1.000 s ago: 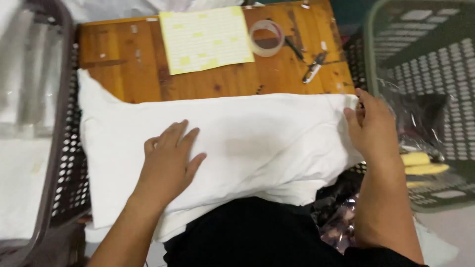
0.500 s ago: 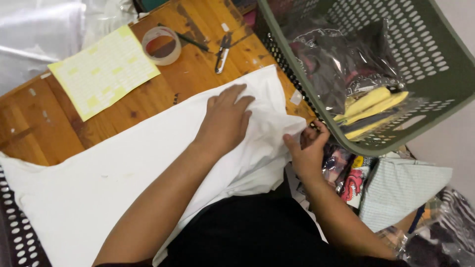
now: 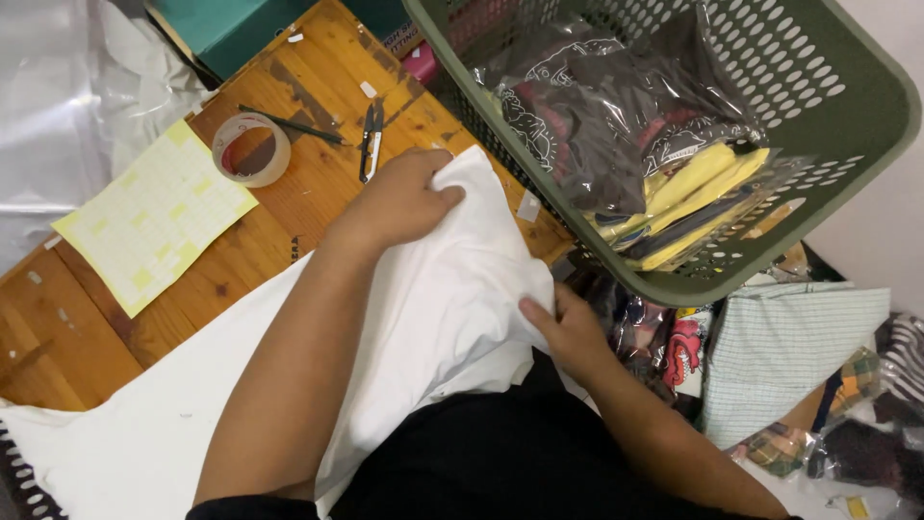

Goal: The person folds a white shirt on a wooden table. They smooth the fabric, fold the sleeves and sides, and then fold the shirt into a compact rectangle. The folded shirt is placed into a plastic bag and put into a basket.

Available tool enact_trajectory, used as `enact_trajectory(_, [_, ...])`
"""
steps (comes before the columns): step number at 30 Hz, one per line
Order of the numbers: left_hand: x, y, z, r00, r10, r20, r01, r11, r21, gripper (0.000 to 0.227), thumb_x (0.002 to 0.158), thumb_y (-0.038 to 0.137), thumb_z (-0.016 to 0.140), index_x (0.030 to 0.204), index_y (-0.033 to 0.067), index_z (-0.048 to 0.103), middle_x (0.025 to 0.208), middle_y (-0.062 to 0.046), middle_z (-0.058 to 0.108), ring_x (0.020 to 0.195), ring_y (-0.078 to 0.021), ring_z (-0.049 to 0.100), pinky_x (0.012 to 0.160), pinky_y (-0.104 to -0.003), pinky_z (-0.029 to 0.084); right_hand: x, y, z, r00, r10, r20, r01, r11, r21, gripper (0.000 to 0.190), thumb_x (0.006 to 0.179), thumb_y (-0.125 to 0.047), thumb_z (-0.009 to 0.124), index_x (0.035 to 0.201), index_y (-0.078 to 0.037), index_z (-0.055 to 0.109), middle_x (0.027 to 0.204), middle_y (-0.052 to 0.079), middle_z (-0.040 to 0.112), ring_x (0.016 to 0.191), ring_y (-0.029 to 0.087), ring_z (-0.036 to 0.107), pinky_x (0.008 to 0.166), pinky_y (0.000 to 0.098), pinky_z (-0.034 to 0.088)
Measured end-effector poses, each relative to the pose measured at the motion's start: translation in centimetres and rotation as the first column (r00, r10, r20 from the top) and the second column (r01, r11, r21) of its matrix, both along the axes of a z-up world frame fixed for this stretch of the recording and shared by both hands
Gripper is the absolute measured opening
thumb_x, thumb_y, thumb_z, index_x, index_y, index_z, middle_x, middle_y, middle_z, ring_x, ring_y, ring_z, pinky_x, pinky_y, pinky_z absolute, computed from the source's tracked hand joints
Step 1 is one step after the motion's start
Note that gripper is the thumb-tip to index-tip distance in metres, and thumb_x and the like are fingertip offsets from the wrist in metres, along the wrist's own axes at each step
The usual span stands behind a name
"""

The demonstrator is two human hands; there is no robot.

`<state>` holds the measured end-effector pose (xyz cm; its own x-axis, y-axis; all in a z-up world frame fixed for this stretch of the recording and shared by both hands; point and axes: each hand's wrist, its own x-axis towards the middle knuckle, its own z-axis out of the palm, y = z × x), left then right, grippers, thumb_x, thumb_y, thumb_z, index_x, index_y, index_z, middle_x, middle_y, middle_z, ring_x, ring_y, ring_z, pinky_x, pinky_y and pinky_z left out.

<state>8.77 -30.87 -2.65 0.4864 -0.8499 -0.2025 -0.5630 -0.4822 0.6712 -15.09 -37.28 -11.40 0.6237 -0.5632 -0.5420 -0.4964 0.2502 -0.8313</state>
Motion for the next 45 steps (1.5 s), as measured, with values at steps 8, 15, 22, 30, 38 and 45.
enact_trajectory(8, [-0.2,4.5,3.8,0.959,-0.028,-0.283,-0.063,0.95,-0.307,0.012,0.064,-0.001,0.054,0.075,0.0023,0.053,0.054,-0.001,0.039,0.055,-0.0141,0.043,0.052,-0.024,0.034,-1.4,3.8,1.7,0.887,0.237,0.396,-0.014,0.872,-0.489,0.019,0.076,-0.01,0.063,0.086,-0.004,0.048,0.094,0.014,0.055,0.055,0.019,0.055,0.046,0.027,0.046])
enact_trajectory(15, [-1.4,7.1,5.3,0.924,-0.046,-0.379,-0.117,0.911,-0.395,0.006,0.071,0.001,0.061,0.075,0.0041,0.058,0.058,0.0,0.053,0.06,-0.0065,0.043,0.056,-0.017,0.037,-0.6,3.2,-0.2,0.912,-0.07,0.405,0.075,0.997,0.004,0.025,0.084,-0.003,0.041,0.107,0.003,0.036,0.089,0.017,0.052,0.032,0.012,0.048,0.025,0.0185,0.039])
enact_trajectory(22, [-3.6,8.7,8.3,0.988,-0.003,-0.158,-0.078,0.858,-0.507,0.006,0.078,0.004,0.056,0.074,0.0079,0.053,0.064,0.004,0.047,0.058,-0.0029,0.037,0.052,-0.018,0.028,-1.3,1.1,-0.1,0.877,0.458,0.143,-0.23,0.663,-0.712,0.022,0.072,-0.025,0.065,0.077,-0.004,0.059,0.092,0.008,0.047,0.093,0.023,0.044,0.082,0.0334,0.036])
enact_trajectory(30, [-4.6,10.7,9.9,0.961,0.262,0.085,-0.165,0.795,-0.584,0.013,0.084,0.001,0.056,0.073,0.002,0.049,0.064,-0.001,0.042,0.062,-0.0091,0.033,0.057,-0.023,0.026,-2.3,4.2,2.6,0.767,0.599,0.23,-0.082,0.446,-0.891,0.024,0.074,-0.017,0.068,0.088,0.0,0.058,0.084,0.011,0.06,0.074,0.02,0.059,0.067,0.0278,0.048])
enact_trajectory(38, [-6.5,12.4,11.9,0.961,0.27,0.05,-0.177,0.749,-0.639,0.013,0.082,0.006,0.054,0.077,-0.0037,0.047,0.07,-0.008,0.047,0.064,-0.0128,0.038,0.062,-0.025,0.029,-1.3,4.6,2.9,0.71,0.56,0.427,-0.292,0.786,-0.545,0.026,0.086,-0.014,0.045,0.066,0.001,0.053,0.089,0.013,0.054,0.083,0.022,0.054,0.072,0.0308,0.042])
enact_trajectory(45, [-8.2,12.7,13.6,0.992,0.099,-0.074,-0.124,0.763,-0.635,0.022,0.074,0.016,0.049,0.074,-0.0059,0.046,0.066,-0.015,0.05,0.056,-0.0201,0.049,0.053,-0.027,0.037,-1.1,4.5,0.7,0.585,0.714,0.386,-0.697,0.685,-0.211,0.021,0.083,-0.025,0.053,0.074,-0.007,0.06,0.11,0.016,0.051,0.112,0.025,0.047,0.091,0.0325,0.034])
